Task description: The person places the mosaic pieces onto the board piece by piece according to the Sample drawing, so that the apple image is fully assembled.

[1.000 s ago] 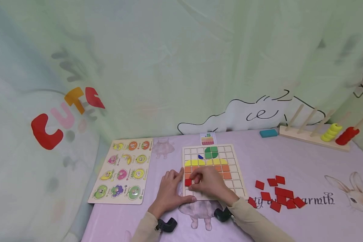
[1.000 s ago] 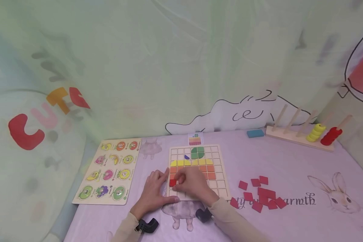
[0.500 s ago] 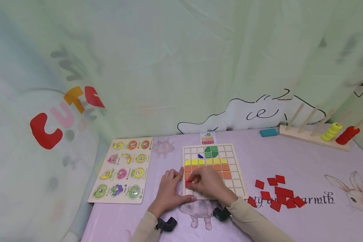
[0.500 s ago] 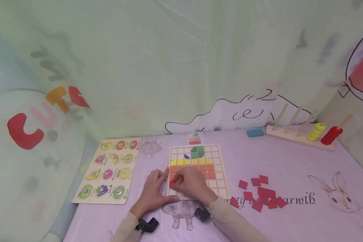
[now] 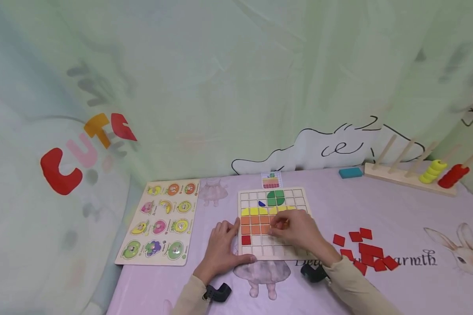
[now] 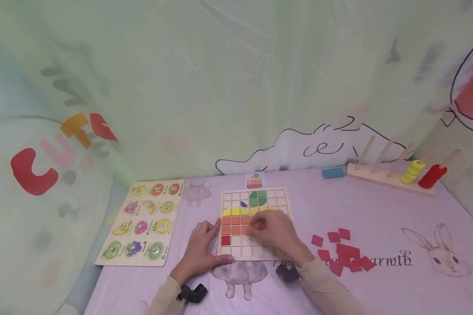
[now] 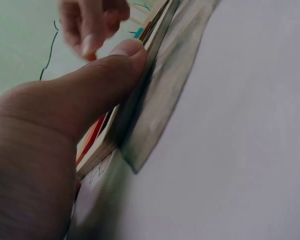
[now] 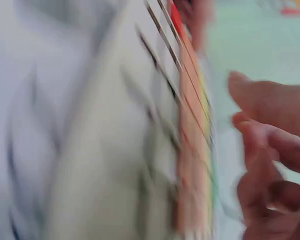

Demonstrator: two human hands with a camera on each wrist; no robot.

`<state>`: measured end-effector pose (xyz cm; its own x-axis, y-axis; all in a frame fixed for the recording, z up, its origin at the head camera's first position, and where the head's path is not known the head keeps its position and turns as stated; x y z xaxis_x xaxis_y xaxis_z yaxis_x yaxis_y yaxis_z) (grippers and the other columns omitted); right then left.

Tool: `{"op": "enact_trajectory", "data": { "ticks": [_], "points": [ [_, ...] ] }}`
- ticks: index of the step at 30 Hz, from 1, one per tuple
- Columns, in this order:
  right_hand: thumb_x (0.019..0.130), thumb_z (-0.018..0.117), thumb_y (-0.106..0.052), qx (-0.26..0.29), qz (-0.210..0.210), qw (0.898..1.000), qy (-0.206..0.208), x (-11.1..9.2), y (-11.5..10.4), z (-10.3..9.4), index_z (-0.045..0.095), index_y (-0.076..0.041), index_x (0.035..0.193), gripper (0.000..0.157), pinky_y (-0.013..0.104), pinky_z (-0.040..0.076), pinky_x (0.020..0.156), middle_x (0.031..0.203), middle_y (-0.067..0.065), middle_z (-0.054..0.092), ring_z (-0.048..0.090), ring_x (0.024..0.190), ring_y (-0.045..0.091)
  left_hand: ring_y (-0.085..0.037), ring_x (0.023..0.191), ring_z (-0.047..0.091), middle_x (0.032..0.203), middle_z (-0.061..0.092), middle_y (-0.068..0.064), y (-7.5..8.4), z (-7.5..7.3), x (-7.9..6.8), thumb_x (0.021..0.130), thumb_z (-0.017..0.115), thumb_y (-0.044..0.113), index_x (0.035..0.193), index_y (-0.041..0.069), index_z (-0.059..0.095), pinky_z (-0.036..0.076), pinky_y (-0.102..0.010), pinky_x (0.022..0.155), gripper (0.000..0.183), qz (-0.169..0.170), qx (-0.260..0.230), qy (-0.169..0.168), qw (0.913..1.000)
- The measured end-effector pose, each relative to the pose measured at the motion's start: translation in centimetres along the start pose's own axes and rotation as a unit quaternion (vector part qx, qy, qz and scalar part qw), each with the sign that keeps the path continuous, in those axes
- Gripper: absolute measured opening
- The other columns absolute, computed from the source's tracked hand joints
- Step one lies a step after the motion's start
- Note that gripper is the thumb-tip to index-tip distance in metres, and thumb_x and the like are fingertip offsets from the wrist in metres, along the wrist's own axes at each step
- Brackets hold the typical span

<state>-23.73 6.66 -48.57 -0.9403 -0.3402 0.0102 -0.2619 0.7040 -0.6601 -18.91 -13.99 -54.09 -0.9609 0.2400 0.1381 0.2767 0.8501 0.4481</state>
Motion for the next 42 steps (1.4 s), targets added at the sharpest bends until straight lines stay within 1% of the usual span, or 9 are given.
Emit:
{"op": "enact_trajectory", "data": {
  "ticks": [4, 8, 13, 22, 26, 30, 33, 37, 42],
  "points": [
    [0.083, 0.092, -0.029, -0.043, 0.052, 0.997, -0.028, -1.5, 3.6, -3.5, 0.078, -0.01, 0.106, 0.033, 0.032, 0.047, 0.068, 0.087, 0.0, 0.068, 0.059, 0.081, 0.018, -0.01, 0.097, 0.034, 0.106, 0.044, 0.004, -0.2, -0.1, -0.2, 0.071, 0.084, 0.075, 0.163, 0.011, 0.043, 0.032, -0.03, 0.086, 0.119, -0.001, -0.004, 0.002, 1.0],
    [0.081, 0.092, -0.031, -0.083, 0.102, 0.989, -0.07, -3.1, 7.0, -6.0, 0.073, -0.003, 0.116, 0.049, 0.04, 0.051, 0.071, 0.099, 0.009, 0.07, 0.061, 0.087, 0.025, -0.009, 0.096, 0.033, 0.105, 0.044, 0.005, -0.4, -0.1, -0.4, 0.071, 0.083, 0.075, 0.163, 0.011, 0.044, 0.031, -0.03, 0.085, 0.119, -0.004, -0.009, 0.003, 0.9999],
    [0.08, 0.093, -0.029, -0.106, 0.129, 0.983, -0.08, -4.4, 10.1, -7.3, 0.071, -0.001, 0.112, 0.047, 0.044, 0.054, 0.074, 0.1, 0.013, 0.069, 0.06, 0.089, 0.027, -0.009, 0.097, 0.034, 0.106, 0.044, 0.005, -0.5, 0.0, -0.6, 0.072, 0.083, 0.076, 0.163, 0.012, 0.043, 0.032, -0.03, 0.087, 0.118, -0.006, -0.011, 0.005, 0.9999],
    [0.089, 0.087, -0.023, -0.082, 0.135, 0.985, -0.069, -5.4, 11.1, -6.5, 0.068, -0.003, 0.099, 0.03, 0.034, 0.049, 0.066, 0.082, 0.004, 0.062, 0.055, 0.076, 0.02, -0.009, 0.096, 0.034, 0.106, 0.045, 0.004, -0.4, -0.1, -0.4, 0.071, 0.083, 0.076, 0.163, 0.011, 0.044, 0.032, -0.03, 0.086, 0.119, -0.001, -0.004, 0.006, 1.0],
    [0.091, 0.084, -0.022, -0.077, 0.112, 0.989, -0.052, -5.5, 10.7, -6.5, 0.064, -0.005, 0.1, 0.028, 0.031, 0.047, 0.062, 0.078, 0.003, 0.058, 0.054, 0.073, 0.019, -0.009, 0.095, 0.034, 0.105, 0.044, 0.004, -0.2, -0.3, -0.3, 0.072, 0.083, 0.075, 0.162, 0.01, 0.044, 0.031, -0.029, 0.085, 0.118, 0.007, 0.003, 0.011, 0.9999],
    [0.095, 0.081, -0.022, -0.039, 0.055, 0.998, 0.004, -5.1, 10.0, -6.3, 0.062, -0.009, 0.108, 0.026, 0.026, 0.043, 0.059, 0.078, -0.001, 0.059, 0.053, 0.069, 0.014, -0.01, 0.095, 0.034, 0.105, 0.044, 0.004, -0.1, -0.2, -0.2, 0.071, 0.084, 0.074, 0.162, 0.01, 0.044, 0.031, -0.029, 0.085, 0.118, 0.006, -0.003, 0.008, 0.9999],
    [0.096, 0.081, -0.025, 0.028, 0.04, 0.998, 0.046, -4.9, 9.4, -5.9, 0.067, -0.012, 0.11, 0.023, 0.024, 0.045, 0.061, 0.082, -0.001, 0.067, 0.057, 0.069, 0.012, -0.01, 0.096, 0.034, 0.106, 0.044, 0.004, -0.1, -0.1, -0.2, 0.071, 0.084, 0.075, 0.163, 0.012, 0.043, 0.031, -0.03, 0.086, 0.119, 0.001, -0.007, 0.004, 1.0],
    [0.093, 0.083, -0.034, 0.129, 0.088, 0.985, 0.069, -4.5, 9.0, -4.6, 0.075, -0.012, 0.116, 0.033, 0.021, 0.053, 0.069, 0.092, 0.003, 0.078, 0.07, 0.08, 0.013, -0.01, 0.096, 0.034, 0.107, 0.045, 0.004, 0.0, 0.0, -0.1, 0.071, 0.084, 0.075, 0.163, 0.012, 0.043, 0.031, -0.03, 0.086, 0.119, -0.001, -0.003, 0.004, 1.0],
    [0.092, 0.084, -0.038, 0.219, 0.124, 0.967, 0.041, -3.7, 7.8, -1.9, 0.072, -0.009, 0.134, 0.053, 0.016, 0.054, 0.083, 0.112, 0.008, 0.081, 0.077, 0.101, 0.019, -0.01, 0.096, 0.034, 0.106, 0.045, 0.004, 0.1, 0.0, -0.1, 0.071, 0.084, 0.075, 0.163, 0.012, 0.043, 0.031, -0.029, 0.086, 0.118, 0.005, 0.0, 0.009, 0.9999]
  ]
}}
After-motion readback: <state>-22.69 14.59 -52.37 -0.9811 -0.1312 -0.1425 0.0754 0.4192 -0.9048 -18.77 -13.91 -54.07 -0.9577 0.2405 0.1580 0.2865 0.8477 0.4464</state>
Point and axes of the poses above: each hand's wrist, its own x-axis towards the middle knuckle, its own z-axis out of the palm, y = z × x, the point moved 9 cm from there along x, towards the middle knuckle
